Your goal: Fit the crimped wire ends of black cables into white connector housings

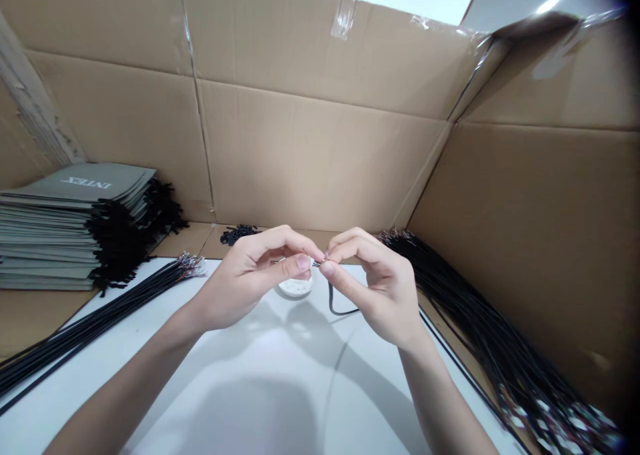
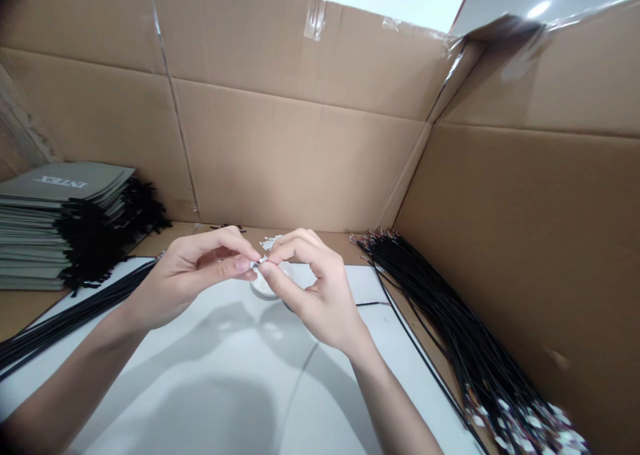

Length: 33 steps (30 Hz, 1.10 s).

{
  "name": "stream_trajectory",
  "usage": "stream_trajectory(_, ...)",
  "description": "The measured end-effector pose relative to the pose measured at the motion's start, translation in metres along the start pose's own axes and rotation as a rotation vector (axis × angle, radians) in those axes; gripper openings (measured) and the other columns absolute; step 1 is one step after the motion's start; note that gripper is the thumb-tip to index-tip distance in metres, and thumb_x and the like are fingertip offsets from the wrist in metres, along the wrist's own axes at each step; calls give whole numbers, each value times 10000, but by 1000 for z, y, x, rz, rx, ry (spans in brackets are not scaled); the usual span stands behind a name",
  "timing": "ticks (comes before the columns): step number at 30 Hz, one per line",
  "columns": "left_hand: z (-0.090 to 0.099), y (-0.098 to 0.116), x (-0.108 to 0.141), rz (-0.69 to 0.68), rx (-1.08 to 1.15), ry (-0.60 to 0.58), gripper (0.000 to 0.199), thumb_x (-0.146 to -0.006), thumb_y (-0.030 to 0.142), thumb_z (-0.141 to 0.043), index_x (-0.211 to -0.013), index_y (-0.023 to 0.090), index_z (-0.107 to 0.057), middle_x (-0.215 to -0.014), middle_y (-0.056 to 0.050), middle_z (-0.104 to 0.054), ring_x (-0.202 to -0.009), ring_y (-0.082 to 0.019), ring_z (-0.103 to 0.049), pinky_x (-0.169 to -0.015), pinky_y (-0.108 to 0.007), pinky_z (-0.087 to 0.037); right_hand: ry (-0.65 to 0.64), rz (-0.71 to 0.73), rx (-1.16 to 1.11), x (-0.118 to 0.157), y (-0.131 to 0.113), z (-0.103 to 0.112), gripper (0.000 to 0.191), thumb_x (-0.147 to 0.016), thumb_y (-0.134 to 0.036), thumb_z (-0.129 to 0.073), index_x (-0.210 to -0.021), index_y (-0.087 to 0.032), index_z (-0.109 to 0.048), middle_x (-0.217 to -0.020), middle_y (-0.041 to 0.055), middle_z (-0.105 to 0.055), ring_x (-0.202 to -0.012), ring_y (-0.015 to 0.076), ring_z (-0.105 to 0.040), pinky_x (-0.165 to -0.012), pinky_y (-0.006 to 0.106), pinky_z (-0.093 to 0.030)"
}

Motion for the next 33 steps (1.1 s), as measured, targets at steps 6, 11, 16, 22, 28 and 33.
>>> stream_trajectory(6, -1, -8, -3, 52, 160, 7, 88, -931, 203, -671, -950, 220, -755, -833, 17, -685, -790, -90, -653, -771, -179, -557, 25, -103, -211, -1, 13, -1, 72, -882, -189, -723, -827, -232, -707, -866, -4, -633, -805, 124, -600, -707, 266, -486)
stream_trajectory(11, -1, -15, -4, 107, 259, 12, 83, -903, 214, -711, -962, 216, -768, -883, 2, -707, -789, -99, -665, -806, -218, -589, 43, -148, -306, -2, 16, -2, 73, -878, -194, -727, -818, -235, -730, -849, -2, -642, -785, 117, -614, -701, 248, -511)
stream_trajectory(16, -2, -19, -4, 148, 334, 26, 107, -880, 241, -744, -979, 221, -781, -881, -10, -718, -788, -99, -658, -805, -219, -591, 83, -149, -305, -3, 17, -1, 75, -876, -208, -720, -804, -227, -730, -832, 8, -659, -788, 137, -625, -725, 274, -529)
stream_trajectory(22, -2, -25, -3, 217, 416, 84, 144, -851, 258, -774, -991, 233, -798, -976, -34, -746, -782, -100, -652, -794, -223, -590, 155, -116, -258, -2, 15, 1, 80, -886, -197, -697, -815, -223, -725, -841, 22, -656, -773, 152, -630, -699, 297, -545)
stream_trajectory(28, -5, -29, -2, 243, 497, 86, 164, -833, 269, -794, -996, 251, -805, -982, -24, -755, -778, -95, -655, -792, -216, -583, 246, -7, -107, 2, 7, 6, 83, -895, -172, -690, -844, -230, -719, -871, 26, -650, -822, 167, -628, -752, 324, -537)
stream_trajectory(33, -8, -32, -2, 266, 578, 91, 183, -814, 247, -811, -997, 245, -806, -940, -10, -754, -759, -80, -648, -768, -181, -573, 279, -2, -68, 4, 6, 8, 81, -900, -182, -690, -844, -233, -717, -879, 21, -648, -834, 164, -619, -772, 319, -519)
Point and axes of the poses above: each hand's wrist, its own x-axis away from the middle knuckle, its own z-axis out of the back of the hand, y = z × x, the point moved 8 cm from there along -x, towards the middle knuckle
